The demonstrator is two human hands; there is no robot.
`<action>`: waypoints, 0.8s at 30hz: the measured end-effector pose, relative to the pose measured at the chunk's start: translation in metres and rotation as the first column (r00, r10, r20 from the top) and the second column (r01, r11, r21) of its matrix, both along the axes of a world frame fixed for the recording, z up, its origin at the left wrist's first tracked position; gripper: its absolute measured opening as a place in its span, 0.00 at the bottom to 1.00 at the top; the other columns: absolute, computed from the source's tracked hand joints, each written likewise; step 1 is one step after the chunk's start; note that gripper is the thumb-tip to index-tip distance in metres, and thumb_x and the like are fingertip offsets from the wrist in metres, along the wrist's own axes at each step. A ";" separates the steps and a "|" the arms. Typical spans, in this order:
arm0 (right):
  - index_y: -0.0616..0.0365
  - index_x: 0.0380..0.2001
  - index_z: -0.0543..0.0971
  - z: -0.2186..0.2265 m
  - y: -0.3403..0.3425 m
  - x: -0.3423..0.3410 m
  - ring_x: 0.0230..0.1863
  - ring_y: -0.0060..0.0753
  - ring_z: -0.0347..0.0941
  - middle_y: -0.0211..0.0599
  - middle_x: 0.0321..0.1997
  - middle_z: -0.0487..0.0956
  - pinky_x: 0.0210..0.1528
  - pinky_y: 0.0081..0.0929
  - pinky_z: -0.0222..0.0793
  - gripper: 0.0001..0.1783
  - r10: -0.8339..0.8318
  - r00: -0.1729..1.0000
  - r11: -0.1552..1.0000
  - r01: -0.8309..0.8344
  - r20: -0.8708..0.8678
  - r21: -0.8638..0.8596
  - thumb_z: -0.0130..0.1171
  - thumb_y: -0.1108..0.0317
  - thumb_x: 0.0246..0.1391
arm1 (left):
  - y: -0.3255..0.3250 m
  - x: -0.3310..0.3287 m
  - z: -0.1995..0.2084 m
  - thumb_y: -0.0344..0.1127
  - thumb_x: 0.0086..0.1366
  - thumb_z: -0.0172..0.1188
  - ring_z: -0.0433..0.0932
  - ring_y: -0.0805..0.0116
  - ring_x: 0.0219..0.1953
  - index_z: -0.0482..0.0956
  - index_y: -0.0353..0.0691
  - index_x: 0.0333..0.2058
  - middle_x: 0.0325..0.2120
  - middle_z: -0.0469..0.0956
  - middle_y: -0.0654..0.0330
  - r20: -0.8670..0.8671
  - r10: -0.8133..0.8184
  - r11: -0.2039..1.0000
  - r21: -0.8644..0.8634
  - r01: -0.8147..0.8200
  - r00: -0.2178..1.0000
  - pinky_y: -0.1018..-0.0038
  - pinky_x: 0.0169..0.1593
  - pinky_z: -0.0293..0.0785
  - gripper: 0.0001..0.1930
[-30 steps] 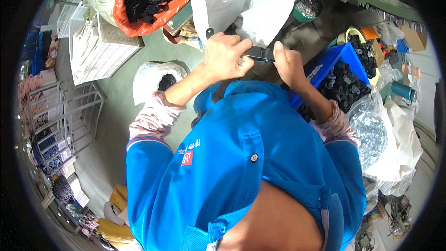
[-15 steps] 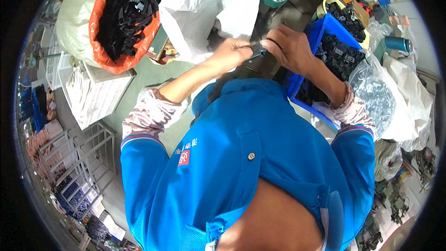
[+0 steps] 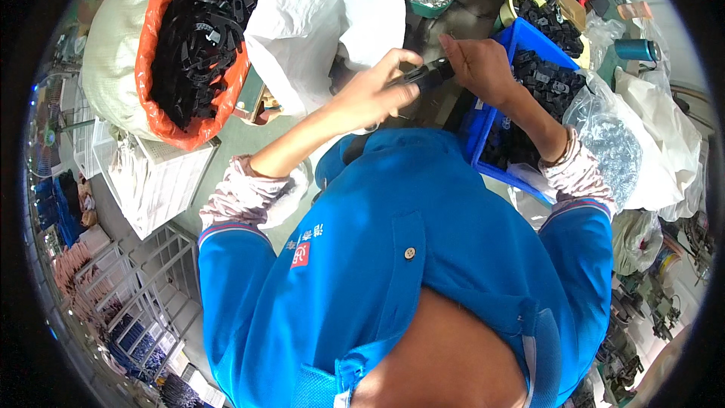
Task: The person repeatedly picks small black plastic components from a blue bin, attaches them to a larger black plastic piece, and places the assembled unit into a white sack. The process is repeated continuously.
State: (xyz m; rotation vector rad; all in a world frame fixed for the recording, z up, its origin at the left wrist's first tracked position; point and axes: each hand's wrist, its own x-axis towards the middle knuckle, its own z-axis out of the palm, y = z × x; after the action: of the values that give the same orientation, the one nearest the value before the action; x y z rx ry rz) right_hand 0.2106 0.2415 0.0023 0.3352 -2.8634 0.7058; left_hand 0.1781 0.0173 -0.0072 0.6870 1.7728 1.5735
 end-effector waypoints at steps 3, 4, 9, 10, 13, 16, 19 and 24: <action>0.55 0.31 0.81 0.000 0.000 0.003 0.23 0.53 0.73 0.46 0.19 0.75 0.23 0.43 0.68 0.17 -0.145 0.983 0.989 0.142 0.112 0.029 0.46 0.57 0.61 | -0.001 0.006 0.002 0.37 0.64 0.56 0.67 0.81 0.15 0.67 0.43 0.46 0.17 0.70 0.68 -0.181 -0.082 0.996 -0.057 0.073 0.980 0.81 0.18 0.62 0.14; 0.54 0.32 0.81 0.002 0.001 0.002 0.23 0.52 0.74 0.45 0.19 0.76 0.23 0.42 0.68 0.16 -0.194 0.969 0.981 0.192 0.153 0.032 0.46 0.57 0.61 | -0.001 0.004 0.010 0.37 0.64 0.58 0.68 0.81 0.17 0.67 0.43 0.45 0.17 0.70 0.68 -0.056 -0.101 0.988 -0.122 0.093 0.993 0.81 0.19 0.63 0.14; 0.55 0.27 0.80 -0.005 0.001 0.007 0.21 0.51 0.74 0.44 0.18 0.76 0.22 0.43 0.69 0.19 -0.143 0.985 0.990 0.140 0.097 0.036 0.46 0.55 0.61 | 0.012 -0.003 -0.026 0.40 0.62 0.61 0.62 0.81 0.24 0.66 0.41 0.36 0.21 0.64 0.68 -0.212 -0.077 0.997 -0.002 0.078 0.974 0.81 0.29 0.62 0.14; 0.55 0.25 0.80 -0.007 -0.001 0.010 0.20 0.51 0.74 0.45 0.17 0.76 0.22 0.43 0.69 0.20 -0.111 0.992 0.993 0.108 0.057 0.049 0.46 0.55 0.61 | 0.013 0.003 -0.016 0.38 0.62 0.61 0.58 0.82 0.25 0.64 0.41 0.33 0.22 0.60 0.70 -0.084 -0.074 0.996 -0.057 0.070 0.994 0.82 0.27 0.60 0.14; 0.58 0.24 0.78 -0.016 -0.002 0.010 0.20 0.52 0.73 0.46 0.17 0.75 0.22 0.43 0.69 0.21 -0.136 0.986 0.955 0.104 0.097 0.278 0.44 0.58 0.62 | 0.023 0.009 -0.021 0.37 0.62 0.61 0.58 0.82 0.25 0.64 0.40 0.33 0.22 0.62 0.69 0.030 -0.050 0.997 -0.060 0.051 0.998 0.81 0.26 0.57 0.13; 0.61 0.29 0.77 -0.037 0.006 0.010 0.19 0.51 0.73 0.48 0.16 0.74 0.20 0.41 0.67 0.18 -0.157 0.981 0.970 0.130 0.117 0.207 0.44 0.60 0.63 | 0.021 0.005 -0.017 0.36 0.63 0.59 0.60 0.83 0.24 0.64 0.41 0.32 0.21 0.64 0.70 0.180 -0.112 0.988 -0.084 0.129 0.977 0.82 0.26 0.58 0.11; 0.64 0.27 0.77 -0.010 0.007 0.018 0.17 0.51 0.71 0.51 0.17 0.73 0.20 0.41 0.64 0.20 0.057 0.969 0.973 0.000 0.239 -0.231 0.44 0.59 0.63 | 0.004 0.003 -0.005 0.35 0.64 0.58 0.63 0.84 0.25 0.65 0.41 0.32 0.22 0.67 0.70 0.265 -0.198 0.980 0.030 0.197 0.944 0.83 0.27 0.59 0.09; 0.64 0.30 0.77 0.003 0.006 0.024 0.18 0.51 0.72 0.52 0.18 0.73 0.20 0.42 0.64 0.20 0.065 0.947 0.923 0.063 0.315 -0.379 0.43 0.59 0.64 | 0.004 0.007 0.001 0.35 0.64 0.58 0.58 0.88 0.18 0.68 0.40 0.31 0.18 0.66 0.71 0.022 -0.157 0.969 0.197 0.149 0.987 0.85 0.21 0.51 0.08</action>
State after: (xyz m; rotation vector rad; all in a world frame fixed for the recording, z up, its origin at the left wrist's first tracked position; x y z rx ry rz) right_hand 0.2346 0.2474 0.0056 0.1749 -2.9138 1.4156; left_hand 0.1851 0.0218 -0.0066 0.8605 1.5133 1.6554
